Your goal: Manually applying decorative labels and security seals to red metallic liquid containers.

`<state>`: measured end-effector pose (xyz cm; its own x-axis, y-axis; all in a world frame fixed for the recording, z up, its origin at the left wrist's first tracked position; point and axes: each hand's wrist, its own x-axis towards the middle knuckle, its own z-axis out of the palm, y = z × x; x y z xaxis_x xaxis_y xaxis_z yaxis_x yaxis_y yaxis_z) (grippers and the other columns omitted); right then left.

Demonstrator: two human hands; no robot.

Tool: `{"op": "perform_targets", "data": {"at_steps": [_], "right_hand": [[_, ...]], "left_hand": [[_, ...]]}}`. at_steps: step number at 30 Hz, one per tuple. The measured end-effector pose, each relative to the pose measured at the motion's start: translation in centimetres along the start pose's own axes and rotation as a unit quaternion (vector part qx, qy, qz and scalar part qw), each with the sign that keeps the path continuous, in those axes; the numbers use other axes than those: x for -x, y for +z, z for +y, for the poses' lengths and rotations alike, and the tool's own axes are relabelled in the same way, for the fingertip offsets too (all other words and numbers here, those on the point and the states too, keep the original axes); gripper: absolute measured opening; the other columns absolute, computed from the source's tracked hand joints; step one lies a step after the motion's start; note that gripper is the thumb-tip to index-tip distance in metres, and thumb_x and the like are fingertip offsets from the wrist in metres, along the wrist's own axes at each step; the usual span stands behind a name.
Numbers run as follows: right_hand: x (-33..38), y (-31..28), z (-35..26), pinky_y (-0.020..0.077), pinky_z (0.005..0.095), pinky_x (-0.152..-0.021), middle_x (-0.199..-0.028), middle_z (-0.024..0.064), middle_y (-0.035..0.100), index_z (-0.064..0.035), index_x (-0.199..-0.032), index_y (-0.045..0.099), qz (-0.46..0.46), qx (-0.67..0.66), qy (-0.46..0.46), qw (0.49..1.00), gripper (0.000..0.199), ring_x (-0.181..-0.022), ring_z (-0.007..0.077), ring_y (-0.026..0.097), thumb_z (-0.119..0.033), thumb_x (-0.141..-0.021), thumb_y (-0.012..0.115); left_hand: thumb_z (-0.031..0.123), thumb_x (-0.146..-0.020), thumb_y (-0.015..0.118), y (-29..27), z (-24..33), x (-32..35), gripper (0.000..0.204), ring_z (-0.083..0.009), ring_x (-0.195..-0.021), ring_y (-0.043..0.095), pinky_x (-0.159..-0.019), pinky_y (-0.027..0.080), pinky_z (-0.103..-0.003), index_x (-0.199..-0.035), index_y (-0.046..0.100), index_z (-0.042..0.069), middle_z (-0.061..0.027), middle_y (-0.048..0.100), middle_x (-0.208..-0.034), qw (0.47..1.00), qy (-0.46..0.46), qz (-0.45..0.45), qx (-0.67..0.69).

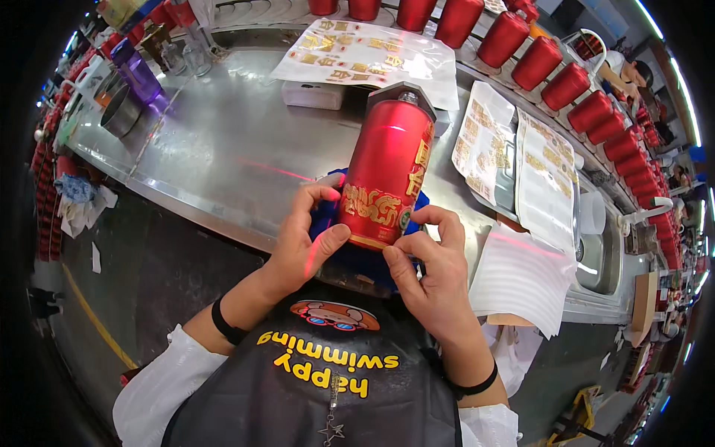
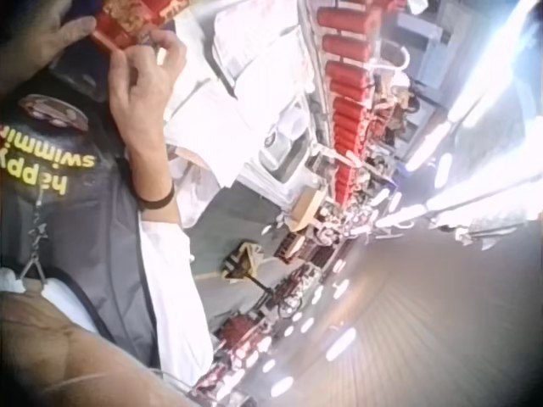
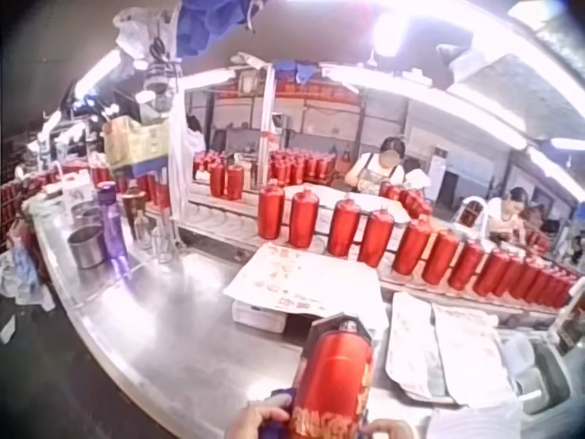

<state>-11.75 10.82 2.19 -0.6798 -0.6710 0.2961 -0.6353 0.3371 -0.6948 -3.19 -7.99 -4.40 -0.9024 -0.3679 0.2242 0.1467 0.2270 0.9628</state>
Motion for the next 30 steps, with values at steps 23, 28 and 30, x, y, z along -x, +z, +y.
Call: {"op": "perform_targets", "data": {"at_steps": [23, 28, 30], "right_hand": [[-0.1, 0.7, 0.8, 0.0459, 0.0356, -0.079, -0.107, 0.0192, 0.055, -0.0004, -0.08, 0.063, -0.001, -0.053, 0.046, 0.998, 0.012, -0.1, 0.0295, 0.055, -0.009, -0.082, 0.071], [-0.1, 0.6, 0.9, 0.0457, 0.036, -0.08, -0.106, 0.0192, 0.054, -0.0006, -0.08, 0.063, -0.004, -0.048, 0.045, 0.998, 0.013, -0.1, 0.0297, 0.055, -0.011, -0.083, 0.071], [-0.3, 0.7, 0.9, 0.0457, 0.0361, -0.081, -0.106, 0.0192, 0.055, -0.0006, -0.081, 0.063, -0.004, -0.047, 0.044, 0.998, 0.014, -0.1, 0.0298, 0.055, -0.011, -0.083, 0.071]], "left_hand": [[0.025, -0.089, 0.069, -0.3, -1.2, -0.3, 0.046, -0.0285, -0.118, 0.048, -0.103, 0.037, -0.037, -0.122, 0.044, 0.003, -0.0189, 0.049, -0.131, 0.997, -0.014, 0.01, 0.078], [0.025, -0.089, 0.07, -0.2, -0.9, -0.4, 0.048, -0.028, -0.119, 0.048, -0.103, 0.036, -0.036, -0.123, 0.044, 0.002, -0.0184, 0.049, -0.131, 0.999, -0.011, 0.004, 0.048], [0.025, -0.089, 0.07, -0.1, -1.3, -0.5, 0.05, -0.028, -0.119, 0.047, -0.103, 0.036, -0.036, -0.123, 0.044, 0.002, -0.0185, 0.049, -0.131, 0.997, -0.007, 0.005, 0.072]]}}
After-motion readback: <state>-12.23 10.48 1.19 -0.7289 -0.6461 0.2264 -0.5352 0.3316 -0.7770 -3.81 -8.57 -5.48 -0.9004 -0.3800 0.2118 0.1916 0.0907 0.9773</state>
